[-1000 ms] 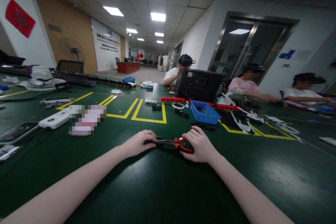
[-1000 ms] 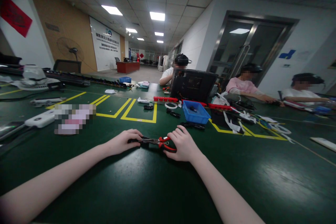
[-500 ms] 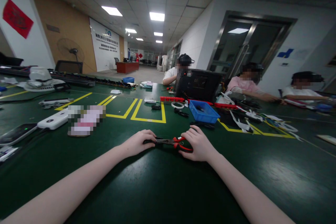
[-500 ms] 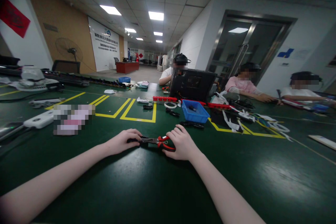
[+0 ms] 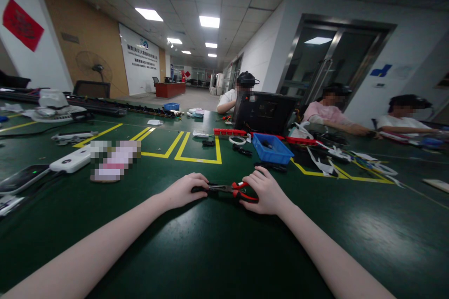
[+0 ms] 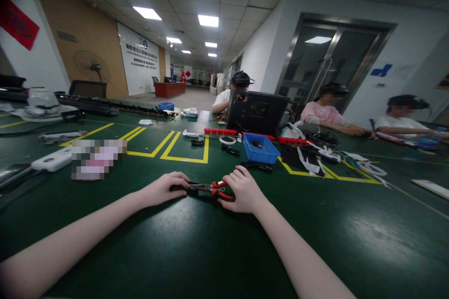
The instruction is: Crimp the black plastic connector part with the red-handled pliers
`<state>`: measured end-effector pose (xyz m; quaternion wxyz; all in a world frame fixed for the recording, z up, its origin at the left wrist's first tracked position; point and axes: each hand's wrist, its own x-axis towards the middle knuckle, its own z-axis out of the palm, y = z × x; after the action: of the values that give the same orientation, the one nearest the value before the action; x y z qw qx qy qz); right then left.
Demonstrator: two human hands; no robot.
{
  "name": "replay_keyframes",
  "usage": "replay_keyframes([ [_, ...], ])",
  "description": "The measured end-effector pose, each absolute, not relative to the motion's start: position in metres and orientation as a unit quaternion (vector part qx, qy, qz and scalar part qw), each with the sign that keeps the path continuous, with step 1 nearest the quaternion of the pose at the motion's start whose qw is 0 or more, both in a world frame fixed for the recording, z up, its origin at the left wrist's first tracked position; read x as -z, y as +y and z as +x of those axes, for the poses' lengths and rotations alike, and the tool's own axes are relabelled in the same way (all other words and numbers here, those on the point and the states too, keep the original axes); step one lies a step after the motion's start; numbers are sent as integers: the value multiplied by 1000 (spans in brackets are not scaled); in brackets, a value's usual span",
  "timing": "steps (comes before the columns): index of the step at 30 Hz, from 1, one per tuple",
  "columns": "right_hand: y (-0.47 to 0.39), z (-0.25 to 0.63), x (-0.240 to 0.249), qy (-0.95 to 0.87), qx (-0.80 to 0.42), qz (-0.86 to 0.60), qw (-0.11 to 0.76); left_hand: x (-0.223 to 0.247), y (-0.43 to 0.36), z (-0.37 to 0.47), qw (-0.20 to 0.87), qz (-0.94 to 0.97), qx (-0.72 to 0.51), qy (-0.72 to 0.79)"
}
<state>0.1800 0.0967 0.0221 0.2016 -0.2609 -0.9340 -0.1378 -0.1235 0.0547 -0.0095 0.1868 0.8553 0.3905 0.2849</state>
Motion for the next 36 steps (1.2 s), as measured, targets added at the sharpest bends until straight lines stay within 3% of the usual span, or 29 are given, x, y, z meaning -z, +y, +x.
replay_keyframes([
  [36,97,180,-19,-932,144,-268,198,12,56,-124,182,860,-280,386],
])
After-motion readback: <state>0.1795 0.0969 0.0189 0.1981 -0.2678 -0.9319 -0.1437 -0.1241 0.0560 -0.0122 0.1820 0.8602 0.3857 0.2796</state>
